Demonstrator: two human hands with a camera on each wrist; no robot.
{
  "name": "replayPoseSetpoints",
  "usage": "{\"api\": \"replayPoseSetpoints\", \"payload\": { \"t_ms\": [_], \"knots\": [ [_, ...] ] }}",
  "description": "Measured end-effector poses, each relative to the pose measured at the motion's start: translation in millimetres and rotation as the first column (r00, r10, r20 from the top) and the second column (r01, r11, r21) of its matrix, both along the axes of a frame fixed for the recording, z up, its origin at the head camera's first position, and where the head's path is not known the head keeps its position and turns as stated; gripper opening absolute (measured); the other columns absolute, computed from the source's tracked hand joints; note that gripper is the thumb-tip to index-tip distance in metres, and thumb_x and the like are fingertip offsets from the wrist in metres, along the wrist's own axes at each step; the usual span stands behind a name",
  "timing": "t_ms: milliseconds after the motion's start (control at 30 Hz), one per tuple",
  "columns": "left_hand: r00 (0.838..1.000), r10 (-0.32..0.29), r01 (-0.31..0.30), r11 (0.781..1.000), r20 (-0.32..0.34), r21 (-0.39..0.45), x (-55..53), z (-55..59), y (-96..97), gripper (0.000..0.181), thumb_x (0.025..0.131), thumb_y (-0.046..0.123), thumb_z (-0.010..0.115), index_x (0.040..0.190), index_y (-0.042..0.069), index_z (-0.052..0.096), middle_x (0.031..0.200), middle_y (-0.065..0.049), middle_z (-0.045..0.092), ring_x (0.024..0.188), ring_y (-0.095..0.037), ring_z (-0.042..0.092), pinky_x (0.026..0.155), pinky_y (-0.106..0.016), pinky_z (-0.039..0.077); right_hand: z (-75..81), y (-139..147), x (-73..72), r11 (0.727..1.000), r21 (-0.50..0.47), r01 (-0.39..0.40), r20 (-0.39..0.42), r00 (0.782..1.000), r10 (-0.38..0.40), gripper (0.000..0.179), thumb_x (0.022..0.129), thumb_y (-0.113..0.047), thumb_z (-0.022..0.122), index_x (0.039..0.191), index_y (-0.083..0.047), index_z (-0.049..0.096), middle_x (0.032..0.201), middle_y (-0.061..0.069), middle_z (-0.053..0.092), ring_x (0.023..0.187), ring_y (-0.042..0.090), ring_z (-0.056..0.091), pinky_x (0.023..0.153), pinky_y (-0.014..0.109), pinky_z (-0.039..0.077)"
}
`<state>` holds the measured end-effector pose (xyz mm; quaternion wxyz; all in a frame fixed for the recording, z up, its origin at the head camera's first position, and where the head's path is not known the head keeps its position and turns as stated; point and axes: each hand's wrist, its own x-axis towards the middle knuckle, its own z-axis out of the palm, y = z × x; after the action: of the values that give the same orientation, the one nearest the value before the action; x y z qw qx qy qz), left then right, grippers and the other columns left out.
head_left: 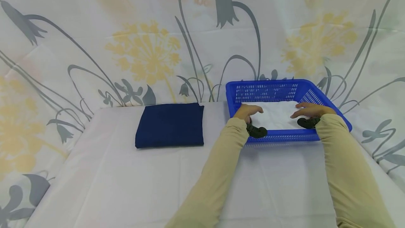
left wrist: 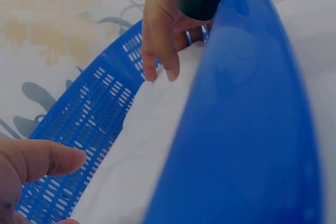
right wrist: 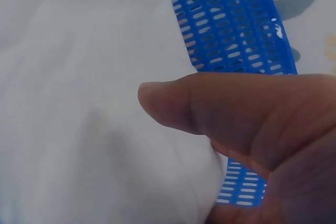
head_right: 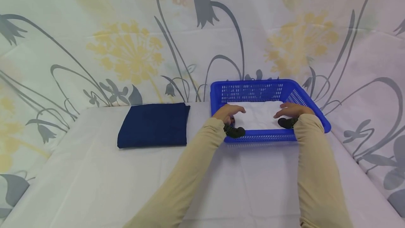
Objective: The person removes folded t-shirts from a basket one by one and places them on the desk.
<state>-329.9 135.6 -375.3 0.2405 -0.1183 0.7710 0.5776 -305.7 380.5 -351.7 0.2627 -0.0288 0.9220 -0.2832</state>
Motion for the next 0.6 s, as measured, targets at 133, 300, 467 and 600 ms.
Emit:
{"api": "replayPoseSetpoints", "payload": {
  "t_ms": [133, 300, 467, 600],
  "knots": [
    [0.997, -0.067, 0.067, 0.998, 0.025, -0.007, -1.5, 1.9, -4.0, 0.082, 0.085, 0.022, 0.071, 0.152, 0.006, 0.026, 0.148, -0.016, 0.037, 0.127, -0.039, 0.045, 0.104, -0.042, 0.038, -0.8, -1.5, -3.8, 1.0, 0.028, -0.014, -0.011, 1.0, 0.015, 0.084, 0.093, -0.031, 0.058, 0.141, 0.022, 0.013, 0.142, 0.046, 0.001, 0.126, 0.063, 0.019, 0.101, 0.065, 0.028],
    [0.993, -0.116, 0.117, 0.993, 0.024, -0.018, -0.2, 3.3, -6.0, 0.078, 0.087, 0.025, 0.07, 0.151, 0.004, 0.03, 0.147, -0.019, 0.039, 0.128, -0.041, 0.044, 0.105, -0.043, 0.036, -0.8, -3.1, -4.4, 0.999, 0.032, -0.006, -0.018, 1.0, 0.007, 0.082, 0.093, -0.03, 0.058, 0.14, 0.022, 0.015, 0.142, 0.046, 0.002, 0.127, 0.062, 0.017, 0.101, 0.065, 0.027],
    [0.994, -0.102, 0.103, 0.994, 0.033, -0.02, 5.9, 8.5, -6.7, 0.072, 0.085, 0.024, 0.073, 0.145, 0.001, 0.041, 0.139, -0.021, 0.047, 0.126, -0.037, 0.048, 0.102, -0.04, 0.04, 0.5, -5.2, -0.9, 1.0, 0.007, 0.006, -0.026, 1.0, -0.006, 0.081, 0.092, -0.028, 0.059, 0.14, 0.02, 0.015, 0.142, 0.045, 0.002, 0.127, 0.062, 0.017, 0.101, 0.065, 0.026],
    [0.996, -0.081, 0.082, 0.996, 0.033, -0.04, 3.6, 6.3, -2.5, 0.071, 0.084, 0.022, 0.075, 0.143, 0.0, 0.043, 0.137, -0.019, 0.049, 0.122, -0.034, 0.052, 0.099, -0.039, 0.043, -3.1, -1.7, -3.5, 1.0, 0.007, 0.016, -0.023, 1.0, -0.016, 0.085, 0.09, -0.031, 0.064, 0.142, 0.017, 0.016, 0.143, 0.045, 0.002, 0.127, 0.062, 0.017, 0.102, 0.066, 0.024]
  ]
}}
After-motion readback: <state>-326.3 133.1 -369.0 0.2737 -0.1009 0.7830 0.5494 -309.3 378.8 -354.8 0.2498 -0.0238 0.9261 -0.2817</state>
